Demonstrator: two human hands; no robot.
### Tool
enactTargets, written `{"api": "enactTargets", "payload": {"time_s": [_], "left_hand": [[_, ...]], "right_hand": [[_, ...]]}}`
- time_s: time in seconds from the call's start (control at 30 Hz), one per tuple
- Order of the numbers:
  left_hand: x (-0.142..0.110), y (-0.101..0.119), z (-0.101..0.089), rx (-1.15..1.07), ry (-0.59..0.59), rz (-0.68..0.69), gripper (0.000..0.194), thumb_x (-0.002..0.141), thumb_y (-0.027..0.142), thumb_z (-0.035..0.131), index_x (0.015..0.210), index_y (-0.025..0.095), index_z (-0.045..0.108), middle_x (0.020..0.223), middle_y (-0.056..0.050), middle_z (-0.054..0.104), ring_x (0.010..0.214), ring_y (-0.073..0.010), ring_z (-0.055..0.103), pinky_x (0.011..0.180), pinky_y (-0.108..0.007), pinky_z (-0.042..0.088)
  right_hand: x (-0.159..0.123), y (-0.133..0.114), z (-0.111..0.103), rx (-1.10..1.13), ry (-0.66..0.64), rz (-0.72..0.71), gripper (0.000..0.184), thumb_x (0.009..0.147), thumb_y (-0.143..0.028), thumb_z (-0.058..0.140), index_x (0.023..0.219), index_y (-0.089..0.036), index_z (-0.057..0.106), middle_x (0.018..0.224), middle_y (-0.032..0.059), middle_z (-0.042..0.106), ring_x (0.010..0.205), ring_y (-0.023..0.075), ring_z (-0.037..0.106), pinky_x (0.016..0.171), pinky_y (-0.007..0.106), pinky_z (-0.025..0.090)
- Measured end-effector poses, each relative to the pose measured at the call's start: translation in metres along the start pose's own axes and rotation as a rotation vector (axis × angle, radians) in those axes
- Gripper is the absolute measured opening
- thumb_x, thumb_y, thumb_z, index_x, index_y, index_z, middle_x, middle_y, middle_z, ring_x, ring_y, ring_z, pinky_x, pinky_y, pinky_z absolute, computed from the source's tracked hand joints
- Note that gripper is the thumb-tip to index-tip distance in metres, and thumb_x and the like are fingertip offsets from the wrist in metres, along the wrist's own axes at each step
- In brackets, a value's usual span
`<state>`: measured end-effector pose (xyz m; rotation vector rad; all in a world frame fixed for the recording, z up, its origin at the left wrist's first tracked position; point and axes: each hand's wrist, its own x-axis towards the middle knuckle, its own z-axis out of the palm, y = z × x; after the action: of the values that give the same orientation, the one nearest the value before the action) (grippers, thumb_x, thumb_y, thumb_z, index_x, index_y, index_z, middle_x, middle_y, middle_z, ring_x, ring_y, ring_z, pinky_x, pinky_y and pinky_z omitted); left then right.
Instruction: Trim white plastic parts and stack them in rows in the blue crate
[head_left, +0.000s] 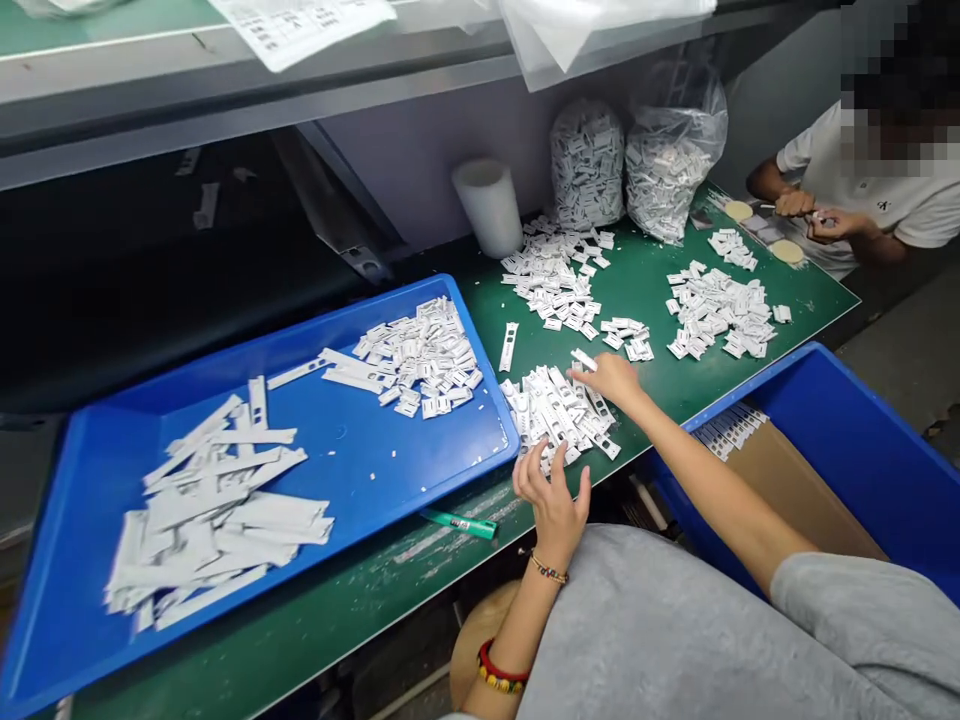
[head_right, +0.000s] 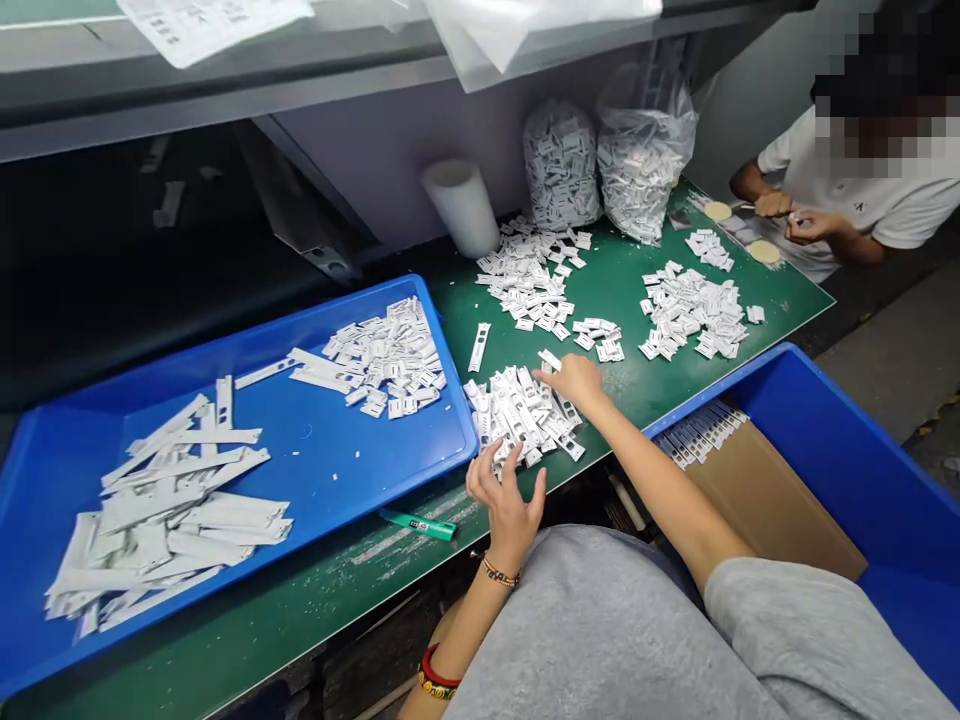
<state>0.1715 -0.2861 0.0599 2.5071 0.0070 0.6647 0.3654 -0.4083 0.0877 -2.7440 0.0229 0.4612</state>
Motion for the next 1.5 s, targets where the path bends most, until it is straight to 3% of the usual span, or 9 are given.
{"api": "enactTargets", "payload": {"time_s": [0.17,0.33,0.43,0.5,0.63,0.83,1.2,1.33,1.5], "left_hand": [[0.041,-0.015,-0.029,0.050,0.061,0.128,0.033,0.086,0.016,0.058,0.119,0.020,0.062,0.125,-0.016,0.058,0.122,-0.0317,0.046,0.110,-0.053,0.026],[0.137,-0.053,-0.056,0.153,0.043,0.109,0.021,0.090,0.019,0.050,0.102,0.021,0.068,0.110,-0.011,0.069,0.113,-0.0316,0.052,0.111,-0.059,0.019],[0.199,-0.067,-0.045,0.300,-0.209,0.083,0.026,0.091,0.019,0.045,0.097,0.018,0.070,0.101,-0.013,0.071,0.106,-0.0328,0.057,0.111,-0.061,0.019],[0.231,-0.069,-0.025,0.474,-0.563,0.051,0.026,0.092,0.019,0.047,0.099,0.014,0.071,0.104,-0.017,0.071,0.116,-0.0353,0.054,0.112,-0.060,0.021],[0.269,-0.069,0.028,0.534,-0.810,-0.059,0.019,0.090,0.025,0.064,0.104,0.012,0.068,0.111,-0.013,0.068,0.111,-0.0293,0.060,0.103,-0.053,0.042],[0.285,-0.081,0.059,0.497,-0.943,-0.174,0.036,0.093,0.035,0.062,0.124,0.017,0.058,0.125,-0.010,0.061,0.107,-0.0242,0.063,0.089,-0.046,0.055],[0.270,-0.061,0.002,-0.155,-0.962,0.206,0.025,0.076,0.018,0.067,0.101,0.017,0.072,0.095,-0.005,0.070,0.087,-0.0194,0.065,0.077,-0.029,0.050],[0.261,-0.040,0.012,-0.302,-1.027,0.287,0.021,0.071,0.018,0.071,0.092,0.015,0.067,0.081,-0.001,0.070,0.074,-0.0160,0.064,0.070,-0.026,0.050],[0.272,-0.037,0.032,-0.338,-1.043,0.362,0.028,0.079,0.025,0.066,0.105,0.014,0.065,0.097,-0.006,0.071,0.081,-0.0160,0.063,0.072,-0.027,0.050]], "right_hand": [[0.008,-0.007,0.008,-0.020,-0.104,-0.020,0.032,0.082,-0.048,0.066,0.068,-0.020,0.057,0.075,0.0116,0.068,0.073,0.0269,0.066,0.055,0.029,0.036],[0.002,0.005,-0.003,0.096,0.014,-0.084,0.024,0.093,-0.035,0.045,0.079,-0.019,0.056,0.077,0.0086,0.067,0.069,0.0226,0.062,0.053,0.028,0.031],[-0.008,0.012,-0.007,0.028,0.088,-0.030,0.022,0.097,-0.028,0.038,0.103,-0.014,0.054,0.083,0.0115,0.069,0.072,0.0246,0.064,0.056,0.029,0.032],[-0.014,0.014,-0.005,-0.037,0.068,0.026,0.025,0.097,-0.031,0.041,0.111,-0.012,0.052,0.089,0.0133,0.070,0.077,0.0261,0.066,0.057,0.029,0.032],[-0.017,0.014,0.008,-0.096,-0.103,0.045,0.037,0.089,-0.049,0.060,0.101,-0.014,0.059,0.098,0.0139,0.071,0.088,0.0289,0.067,0.057,0.028,0.033],[-0.014,0.020,0.014,-0.061,-0.097,-0.004,0.024,0.090,-0.038,0.056,0.091,-0.014,0.060,0.089,0.0123,0.068,0.081,0.0267,0.065,0.056,0.029,0.032],[-0.030,0.044,0.008,0.672,0.288,-0.124,0.028,0.087,-0.045,0.057,0.099,-0.022,0.048,0.078,0.0026,0.065,0.069,0.0216,0.064,0.069,0.033,0.049],[-0.025,0.013,-0.012,0.590,0.241,-0.293,0.059,0.070,-0.043,0.077,0.116,-0.020,0.049,0.096,0.0063,0.067,0.081,0.0242,0.065,0.068,0.032,0.050],[-0.012,0.018,-0.021,0.385,0.179,-0.190,0.018,0.084,-0.032,0.060,0.096,-0.020,0.060,0.086,0.0042,0.067,0.080,0.0243,0.064,0.068,0.030,0.045]]}}
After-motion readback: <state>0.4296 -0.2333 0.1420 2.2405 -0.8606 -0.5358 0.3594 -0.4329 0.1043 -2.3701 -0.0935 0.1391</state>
